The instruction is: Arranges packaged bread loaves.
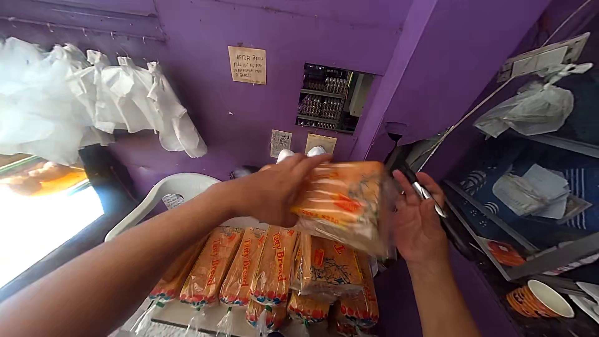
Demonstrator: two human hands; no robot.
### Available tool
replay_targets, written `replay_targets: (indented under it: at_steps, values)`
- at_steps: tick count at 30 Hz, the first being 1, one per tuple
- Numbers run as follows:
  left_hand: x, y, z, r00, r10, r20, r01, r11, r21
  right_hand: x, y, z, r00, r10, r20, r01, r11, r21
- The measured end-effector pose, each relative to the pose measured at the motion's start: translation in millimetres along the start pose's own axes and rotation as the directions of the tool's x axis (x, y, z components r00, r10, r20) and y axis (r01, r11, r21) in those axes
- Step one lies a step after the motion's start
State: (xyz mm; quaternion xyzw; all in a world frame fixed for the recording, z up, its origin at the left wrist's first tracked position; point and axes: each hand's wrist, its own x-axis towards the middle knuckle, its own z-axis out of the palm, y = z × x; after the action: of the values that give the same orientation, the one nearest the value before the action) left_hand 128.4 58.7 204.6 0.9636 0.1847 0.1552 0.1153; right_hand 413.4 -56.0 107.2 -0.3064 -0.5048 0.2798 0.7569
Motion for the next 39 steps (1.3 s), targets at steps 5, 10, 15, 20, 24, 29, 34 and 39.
replay_targets:
  at_steps: [5, 10, 15, 20, 24, 29, 34, 39]
  values:
    - [67.4, 23.4, 24.6, 0.940, 0.230, 0.251, -0.269, 0.953, 0.136, -17.8, 1.8, -11.0, 0.998, 0.062, -0.002, -0.062, 0.992, 0.106]
    - [88.4, 20.4, 44.0, 0.878, 0.291, 0.381, -0.412, 0.864, 0.290, -60.2, 26.4, 3.0, 0.961, 0.033, -0.275, -0.036, 0.999, -0.005]
    - [75.9, 2.1, 65.9, 0.904, 0.289, 0.315, -0.378, 0.885, 0.273, -86.3, 45.1, 13.1, 0.943, -0.047, -0.329, 0.008, 0.993, -0.118]
    - [7.0, 0.9, 92.7, 0.931, -0.292, -0.218, 0.185, 0.894, -0.408, -101.0, 55.3, 7.0, 0.963, -0.113, -0.244, 0.071, 0.982, -0.177]
    - [-54.7, 30.3, 158.1, 0.826, -0.441, -0.351, 0.104, 0.731, -0.675, -102.2, 49.9, 6.4, 0.971, -0.134, -0.196, 0.091, 0.973, -0.212]
    - [-55.7, 61.4, 190.4, 0.781, -0.350, -0.518, 0.052, 0.863, -0.503, -103.9, 44.5, -0.3, 0.982, -0.127, -0.140, 0.082, 0.955, -0.285]
    - [-45.9, 66.2, 183.7, 0.740, -0.446, -0.504, 0.079, 0.801, -0.593, -76.1, 19.1, -24.1, 0.971, -0.237, -0.042, 0.196, 0.878, -0.436]
    - [-40.8, 63.1, 180.3, 0.711, -0.440, -0.548, 0.071, 0.821, -0.566, -59.6, -17.9, -22.6, 0.957, -0.208, 0.204, 0.230, 0.969, -0.089]
